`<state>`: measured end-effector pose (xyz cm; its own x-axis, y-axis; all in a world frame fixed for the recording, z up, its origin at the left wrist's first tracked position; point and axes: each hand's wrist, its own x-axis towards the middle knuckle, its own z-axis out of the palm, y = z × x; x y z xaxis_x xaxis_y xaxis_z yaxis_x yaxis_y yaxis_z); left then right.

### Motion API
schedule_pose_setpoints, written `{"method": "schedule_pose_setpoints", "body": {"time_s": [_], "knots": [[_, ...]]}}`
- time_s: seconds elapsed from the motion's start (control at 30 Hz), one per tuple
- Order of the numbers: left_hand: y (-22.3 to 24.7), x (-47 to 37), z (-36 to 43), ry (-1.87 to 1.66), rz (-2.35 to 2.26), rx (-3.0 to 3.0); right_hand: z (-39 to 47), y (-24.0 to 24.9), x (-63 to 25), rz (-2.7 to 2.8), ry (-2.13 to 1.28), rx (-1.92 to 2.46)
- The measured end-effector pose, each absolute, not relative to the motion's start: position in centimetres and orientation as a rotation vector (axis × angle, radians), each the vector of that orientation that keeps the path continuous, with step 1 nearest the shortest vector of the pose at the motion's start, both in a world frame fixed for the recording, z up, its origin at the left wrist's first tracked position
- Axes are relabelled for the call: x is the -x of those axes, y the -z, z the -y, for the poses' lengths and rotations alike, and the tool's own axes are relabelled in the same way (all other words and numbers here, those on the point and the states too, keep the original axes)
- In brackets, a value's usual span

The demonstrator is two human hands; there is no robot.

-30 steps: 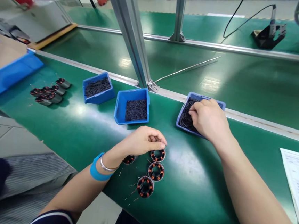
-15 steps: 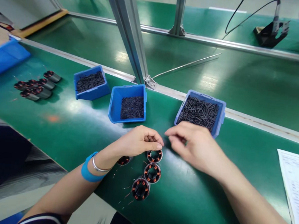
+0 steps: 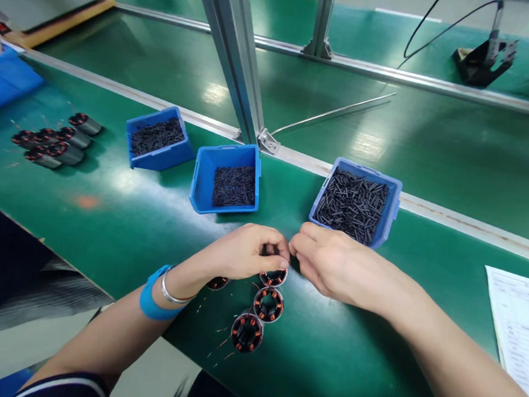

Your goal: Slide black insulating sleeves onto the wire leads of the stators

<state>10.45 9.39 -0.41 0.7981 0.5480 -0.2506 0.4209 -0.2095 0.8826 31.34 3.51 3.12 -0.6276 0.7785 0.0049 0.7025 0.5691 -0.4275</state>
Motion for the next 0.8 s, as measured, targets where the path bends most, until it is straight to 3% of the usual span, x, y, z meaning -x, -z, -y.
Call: {"method": "schedule_pose_setpoints", "body": {"time_s": [0.17,0.4,0.8], "knots": [[0.5,-10.4,-9.4,-0.139,-0.721,-1.798,-2.7,-4.2,-31.5,2.465,-0.393,1.364],[0.7,-10.5,-9.3,-0.209,-0.682,-1.778,-1.5,-1.0,-31.0,1.592,-1.048,1.453],[0.6,-10.7,-9.2,-0.195,-0.720,-1.790,-2.3,-1.3,-31.2,1.452,-1.282,1.426]]}}
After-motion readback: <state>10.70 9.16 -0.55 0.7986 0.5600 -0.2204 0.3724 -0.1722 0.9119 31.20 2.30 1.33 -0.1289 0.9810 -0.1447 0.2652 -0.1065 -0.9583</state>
